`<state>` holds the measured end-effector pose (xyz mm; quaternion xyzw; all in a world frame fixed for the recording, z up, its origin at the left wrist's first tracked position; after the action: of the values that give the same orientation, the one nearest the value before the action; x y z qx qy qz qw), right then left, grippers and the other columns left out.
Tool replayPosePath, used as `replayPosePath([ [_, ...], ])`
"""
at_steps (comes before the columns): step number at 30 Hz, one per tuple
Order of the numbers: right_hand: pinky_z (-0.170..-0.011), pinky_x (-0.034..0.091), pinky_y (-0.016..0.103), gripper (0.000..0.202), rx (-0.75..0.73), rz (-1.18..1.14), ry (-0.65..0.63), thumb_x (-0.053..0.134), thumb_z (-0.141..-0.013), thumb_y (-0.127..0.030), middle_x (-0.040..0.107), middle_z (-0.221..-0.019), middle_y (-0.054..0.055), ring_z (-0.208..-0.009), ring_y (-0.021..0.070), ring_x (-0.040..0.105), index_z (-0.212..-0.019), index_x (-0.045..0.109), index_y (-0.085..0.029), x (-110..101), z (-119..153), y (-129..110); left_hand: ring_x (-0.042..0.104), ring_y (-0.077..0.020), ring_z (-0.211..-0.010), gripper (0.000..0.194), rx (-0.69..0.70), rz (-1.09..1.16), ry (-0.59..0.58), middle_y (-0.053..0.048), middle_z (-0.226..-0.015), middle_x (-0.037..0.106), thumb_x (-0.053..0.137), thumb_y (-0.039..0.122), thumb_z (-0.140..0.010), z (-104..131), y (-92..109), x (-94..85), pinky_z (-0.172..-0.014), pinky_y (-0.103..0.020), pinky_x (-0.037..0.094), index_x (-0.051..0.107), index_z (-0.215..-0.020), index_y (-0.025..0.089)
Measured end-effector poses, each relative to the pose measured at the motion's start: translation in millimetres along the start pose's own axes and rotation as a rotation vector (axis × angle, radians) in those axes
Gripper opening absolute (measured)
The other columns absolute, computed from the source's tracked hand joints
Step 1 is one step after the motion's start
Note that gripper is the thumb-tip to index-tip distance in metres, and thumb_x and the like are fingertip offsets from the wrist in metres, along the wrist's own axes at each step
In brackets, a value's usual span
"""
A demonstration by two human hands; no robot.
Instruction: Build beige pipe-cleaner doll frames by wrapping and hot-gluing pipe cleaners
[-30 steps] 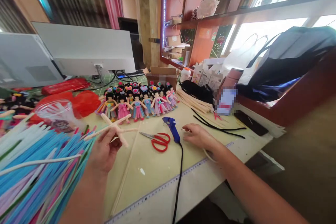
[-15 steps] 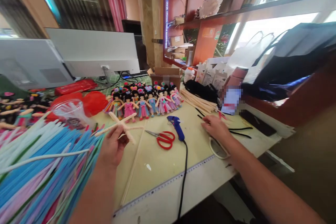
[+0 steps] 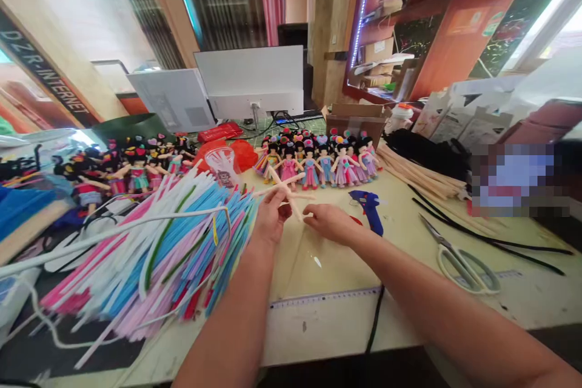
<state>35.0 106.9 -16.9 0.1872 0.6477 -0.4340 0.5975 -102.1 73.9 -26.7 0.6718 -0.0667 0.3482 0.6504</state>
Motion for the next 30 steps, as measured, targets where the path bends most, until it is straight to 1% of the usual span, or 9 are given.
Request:
replayPosePath([
  [3, -0.082, 0.045, 0.036, 0.027, 0.066, 0.048, 0.005, 0.051, -0.089, -0.021, 0.072, -0.111, 0.019, -0.104, 0.0306, 0.066, -0.105, 0.071, -0.014, 7, -22, -5, 0.055, -0.0065, -0.050, 0.042, 0.004, 0.014, -0.036, 0.005, -0.064, 0.062, 0.090, 0.039, -0.052, 2, 2, 3.1, -0.048, -0.020, 0.043, 0.067, -0.078, 0.016],
  [7, -0.079, 0.046, 0.034, 0.027, 0.137, 0.025, 0.017, 0.052, -0.083, -0.010, 0.071, -0.109, 0.018, -0.100, 0.0288, 0.067, -0.102, 0.070, -0.014, 12, -28, -3, 0.055, -0.0065, -0.051, 0.041, 0.013, 0.038, -0.062, 0.004, -0.065, 0.062, 0.090, 0.040, -0.052, 4, 6, 5.2, -0.049, -0.020, 0.043, 0.067, -0.077, 0.016],
  [13, -0.057, 0.044, 0.022, 0.047, 0.205, -0.234, 0.000, 0.051, -0.077, -0.006, 0.071, -0.082, 0.003, -0.064, 0.0134, 0.063, -0.122, 0.060, -0.016, -7, 3, 19, 0.055, -0.0057, -0.051, 0.039, 0.039, 0.059, -0.095, 0.003, -0.069, 0.065, 0.089, 0.041, -0.057, 5, 10, 5.9, -0.050, -0.019, 0.044, 0.067, -0.078, 0.017],
  [15, -0.048, 0.038, 0.021, 0.037, 0.254, -0.499, -0.011, 0.049, -0.076, -0.006, 0.062, -0.064, -0.003, -0.050, 0.0106, 0.055, -0.109, 0.063, -0.016, -15, 21, 33, 0.055, -0.0057, -0.051, 0.038, 0.030, 0.046, -0.094, 0.004, -0.067, 0.063, 0.088, 0.041, -0.059, 5, 9, 5.7, -0.049, -0.019, 0.044, 0.067, -0.079, 0.017],
  [19, -0.044, 0.035, 0.020, 0.003, 0.245, -0.793, 0.039, 0.055, -0.076, -0.019, 0.051, -0.047, -0.006, -0.042, 0.0094, 0.048, -0.074, 0.058, -0.018, -30, 53, 56, 0.055, -0.0058, -0.051, 0.040, 0.004, 0.018, -0.107, 0.004, -0.066, 0.061, 0.087, 0.043, -0.059, 5, 2, 7.4, -0.048, -0.019, 0.043, 0.066, -0.079, 0.016],
  [22, -0.041, 0.034, 0.021, 0.024, 0.177, -0.849, 0.099, 0.057, -0.078, -0.041, 0.047, -0.044, -0.006, -0.039, 0.0088, 0.043, -0.067, 0.055, -0.019, -37, 69, 65, 0.055, -0.0059, -0.051, 0.042, -0.013, 0.012, -0.133, 0.004, -0.067, 0.061, 0.088, 0.044, -0.055, 6, -3, 10.8, -0.049, -0.020, 0.042, 0.066, -0.079, 0.016],
  [25, -0.040, 0.035, 0.022, 0.036, 0.138, -0.887, 0.139, 0.059, -0.075, -0.052, 0.046, -0.045, -0.006, -0.040, 0.0092, 0.041, -0.079, 0.061, -0.017, -37, 81, 66, 0.056, -0.0063, -0.050, 0.041, -0.036, -0.012, -0.151, 0.004, -0.066, 0.061, 0.088, 0.044, -0.056, 9, -7, 14.2, -0.049, -0.020, 0.042, 0.066, -0.079, 0.016],
  [28, -0.041, 0.039, 0.024, 0.050, 0.107, -0.901, 0.174, 0.062, -0.073, -0.051, 0.050, -0.050, -0.007, -0.042, 0.0117, 0.047, -0.108, 0.060, -0.016, -36, 89, 61, 0.055, -0.0062, -0.050, 0.036, -0.049, -0.050, -0.164, 0.004, -0.065, 0.061, 0.085, 0.042, -0.061, 12, -10, 17.3, -0.050, -0.020, 0.041, 0.065, -0.076, 0.017],
  [30, -0.044, 0.042, 0.025, 0.045, 0.068, -0.869, 0.194, 0.061, -0.075, -0.048, 0.056, -0.058, -0.004, -0.047, 0.0126, 0.051, -0.107, 0.060, -0.018, -36, 91, 55, 0.055, -0.0058, -0.049, 0.034, -0.052, -0.075, -0.175, 0.004, -0.065, 0.061, 0.084, 0.042, -0.063, 13, -11, 19.3, -0.051, -0.020, 0.041, 0.064, -0.075, 0.016],
])
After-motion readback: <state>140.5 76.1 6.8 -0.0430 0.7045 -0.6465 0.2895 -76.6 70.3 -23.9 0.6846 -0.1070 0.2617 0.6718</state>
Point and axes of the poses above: each hand's wrist, its own z-axis away from the middle knuckle, its own x-axis out of the palm, y = z × x, the point moved 5 cm from there along -z, towards the middle knuckle
